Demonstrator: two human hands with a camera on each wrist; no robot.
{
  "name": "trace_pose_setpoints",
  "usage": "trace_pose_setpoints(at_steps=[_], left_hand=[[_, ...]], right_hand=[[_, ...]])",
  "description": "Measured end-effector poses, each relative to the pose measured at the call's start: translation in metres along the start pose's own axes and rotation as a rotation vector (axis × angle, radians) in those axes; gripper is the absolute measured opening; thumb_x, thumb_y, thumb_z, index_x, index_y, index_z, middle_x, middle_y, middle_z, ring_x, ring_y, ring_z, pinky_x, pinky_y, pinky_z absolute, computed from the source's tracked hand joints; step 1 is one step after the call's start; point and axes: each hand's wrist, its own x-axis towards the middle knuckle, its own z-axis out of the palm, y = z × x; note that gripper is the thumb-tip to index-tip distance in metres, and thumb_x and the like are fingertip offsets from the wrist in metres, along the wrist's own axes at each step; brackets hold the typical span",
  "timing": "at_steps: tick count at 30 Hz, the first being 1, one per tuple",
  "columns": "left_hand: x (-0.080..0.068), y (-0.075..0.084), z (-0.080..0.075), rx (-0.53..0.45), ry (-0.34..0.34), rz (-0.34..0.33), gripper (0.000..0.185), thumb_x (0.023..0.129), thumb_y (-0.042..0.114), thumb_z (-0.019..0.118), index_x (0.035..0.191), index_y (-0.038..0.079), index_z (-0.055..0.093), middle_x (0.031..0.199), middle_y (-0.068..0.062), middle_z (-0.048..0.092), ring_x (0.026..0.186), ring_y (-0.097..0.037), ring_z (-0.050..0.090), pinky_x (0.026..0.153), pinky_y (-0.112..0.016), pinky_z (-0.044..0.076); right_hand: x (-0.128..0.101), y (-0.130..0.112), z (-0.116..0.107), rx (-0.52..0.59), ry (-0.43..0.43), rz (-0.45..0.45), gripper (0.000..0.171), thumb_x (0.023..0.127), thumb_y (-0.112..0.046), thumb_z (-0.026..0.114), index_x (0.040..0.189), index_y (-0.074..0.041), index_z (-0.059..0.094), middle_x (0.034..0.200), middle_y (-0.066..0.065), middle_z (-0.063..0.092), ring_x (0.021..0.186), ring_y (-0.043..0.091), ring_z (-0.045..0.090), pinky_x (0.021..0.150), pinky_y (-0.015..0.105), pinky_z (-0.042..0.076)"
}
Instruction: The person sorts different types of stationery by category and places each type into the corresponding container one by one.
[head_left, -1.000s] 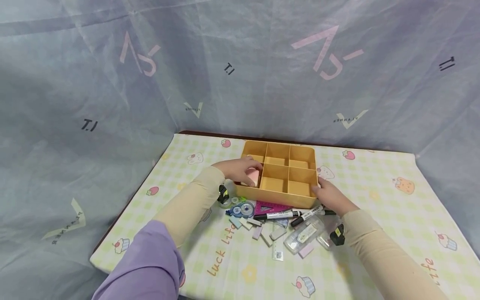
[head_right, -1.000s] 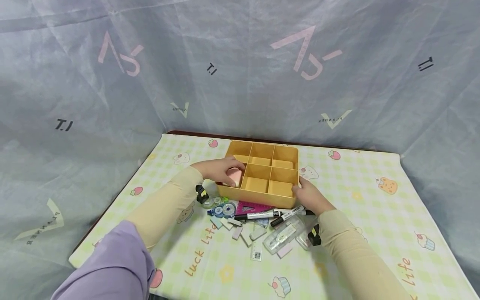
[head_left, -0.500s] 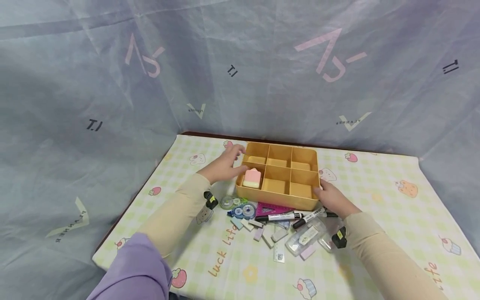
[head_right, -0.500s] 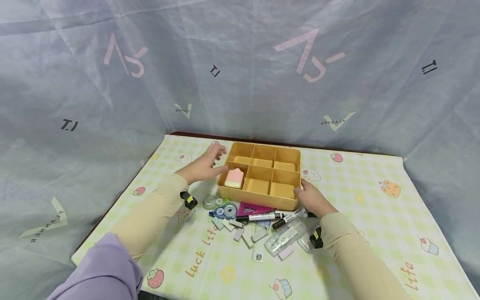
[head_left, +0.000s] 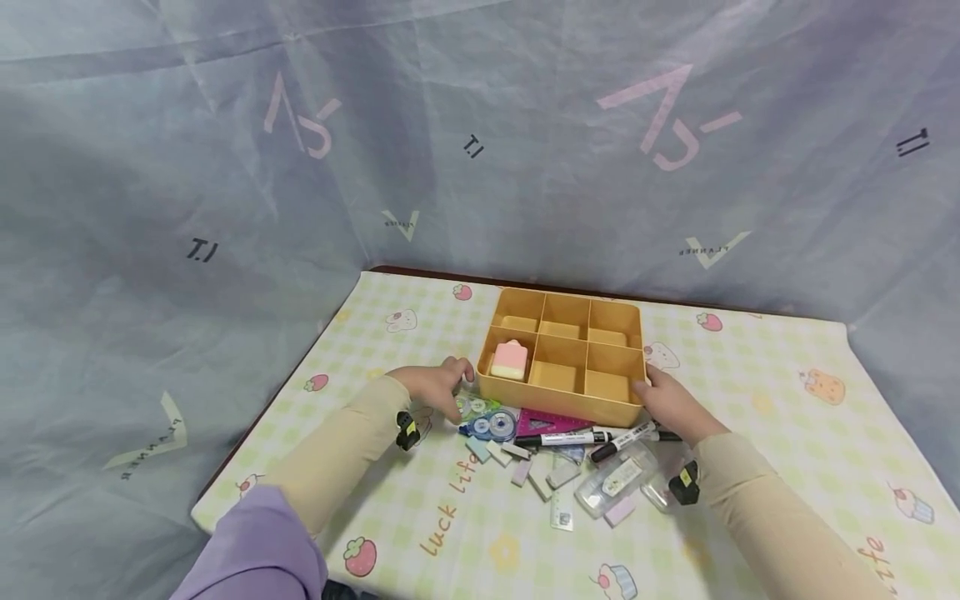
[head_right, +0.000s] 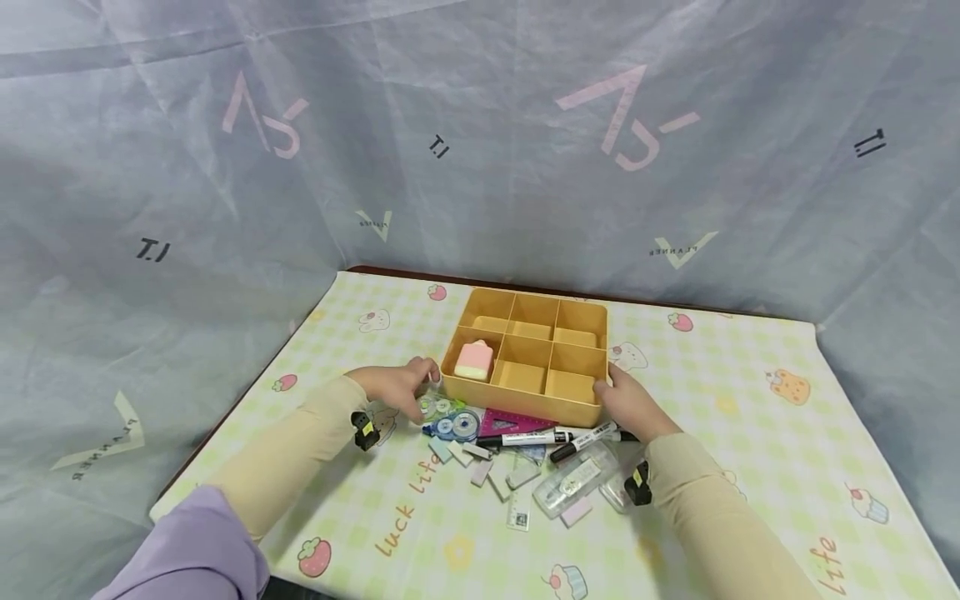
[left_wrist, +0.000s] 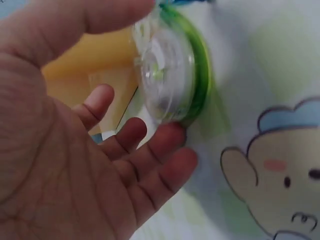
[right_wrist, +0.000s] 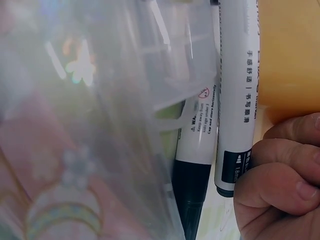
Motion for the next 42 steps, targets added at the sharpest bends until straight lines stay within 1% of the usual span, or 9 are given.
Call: trace_pose_setpoints(at_steps=[5, 8, 16, 22, 26, 30, 34, 37, 42], left_hand=[[0.005, 0.001, 0.004, 0.044, -0.008, 0.009, 0.067, 0.068, 0.017, 0.085, 0.124, 0.019, 0.049, 0.118, -0.005, 0.042, 0.111, -0.020, 0.049, 0.103, -0.040, 0.043], [0.004, 0.002, 0.006, 0.074, -0.004, 0.005, 0.059, 0.072, 0.016, 0.084, 0.123, 0.020, 0.054, 0.117, -0.003, 0.044, 0.112, -0.019, 0.049, 0.104, -0.039, 0.042], [-0.001, 0.002, 0.006, 0.085, 0.033, 0.034, 0.050, 0.073, 0.011, 0.079, 0.118, 0.015, 0.059, 0.114, 0.000, 0.053, 0.106, -0.017, 0.052, 0.101, -0.037, 0.043], [-0.005, -0.013, 0.000, 0.142, 0.047, 0.025, 0.042, 0.076, 0.011, 0.071, 0.115, 0.017, 0.056, 0.112, -0.001, 0.049, 0.100, -0.018, 0.048, 0.092, -0.034, 0.043], [-0.008, -0.026, -0.008, 0.126, 0.041, 0.002, 0.042, 0.075, 0.010, 0.067, 0.114, 0.016, 0.055, 0.111, -0.003, 0.048, 0.101, -0.021, 0.046, 0.090, -0.036, 0.042], [-0.009, -0.038, -0.020, 0.093, 0.044, -0.030, 0.042, 0.075, 0.012, 0.067, 0.116, 0.017, 0.055, 0.112, -0.004, 0.050, 0.102, -0.023, 0.047, 0.090, -0.038, 0.043], [-0.005, -0.049, -0.039, 0.032, 0.117, -0.037, 0.045, 0.075, 0.014, 0.071, 0.118, 0.015, 0.057, 0.114, -0.007, 0.055, 0.101, -0.023, 0.051, 0.088, -0.039, 0.046], [-0.001, -0.052, -0.054, -0.047, 0.206, -0.038, 0.044, 0.078, 0.016, 0.071, 0.119, 0.015, 0.056, 0.115, -0.009, 0.055, 0.099, -0.025, 0.051, 0.083, -0.039, 0.046], [0.002, -0.034, -0.072, -0.199, 0.332, -0.002, 0.038, 0.085, 0.017, 0.064, 0.120, 0.014, 0.052, 0.108, -0.011, 0.052, 0.092, -0.025, 0.048, 0.078, -0.040, 0.041]], right_hand=[[-0.001, 0.000, 0.000, -0.005, 0.001, -0.001, 0.063, 0.106, -0.025, 0.032, 0.156, 0.011, 0.016, 0.150, 0.037, 0.036, 0.137, 0.050, 0.040, 0.113, 0.061, 0.029], [-0.001, 0.000, 0.000, -0.005, -0.001, -0.006, 0.062, 0.106, -0.024, 0.033, 0.156, 0.010, 0.017, 0.149, 0.037, 0.039, 0.135, 0.049, 0.043, 0.112, 0.061, 0.031], [-0.004, -0.005, -0.002, -0.036, -0.010, -0.027, 0.060, 0.106, -0.022, 0.033, 0.154, 0.012, 0.023, 0.144, 0.036, 0.045, 0.131, 0.048, 0.048, 0.110, 0.061, 0.034], [-0.005, -0.007, -0.006, -0.078, -0.044, -0.056, 0.060, 0.106, -0.022, 0.034, 0.153, 0.013, 0.023, 0.147, 0.037, 0.041, 0.136, 0.051, 0.041, 0.111, 0.063, 0.031], [-0.005, -0.006, -0.008, -0.106, -0.056, -0.051, 0.062, 0.106, -0.025, 0.036, 0.154, 0.013, 0.022, 0.150, 0.038, 0.035, 0.139, 0.053, 0.034, 0.112, 0.065, 0.028], [-0.006, -0.005, -0.008, -0.086, -0.068, -0.043, 0.063, 0.106, -0.025, 0.036, 0.153, 0.014, 0.020, 0.149, 0.038, 0.037, 0.138, 0.053, 0.037, 0.112, 0.064, 0.028], [-0.007, -0.005, -0.008, -0.070, -0.059, -0.065, 0.061, 0.106, -0.022, 0.037, 0.152, 0.015, 0.022, 0.146, 0.039, 0.041, 0.134, 0.051, 0.043, 0.112, 0.062, 0.030], [-0.005, -0.003, -0.007, -0.059, -0.053, -0.078, 0.059, 0.106, -0.020, 0.036, 0.151, 0.015, 0.025, 0.143, 0.037, 0.046, 0.130, 0.049, 0.049, 0.110, 0.062, 0.034], [-0.004, -0.001, -0.006, -0.058, -0.056, -0.076, 0.058, 0.106, -0.020, 0.037, 0.151, 0.015, 0.026, 0.142, 0.036, 0.047, 0.129, 0.048, 0.050, 0.109, 0.062, 0.035]])
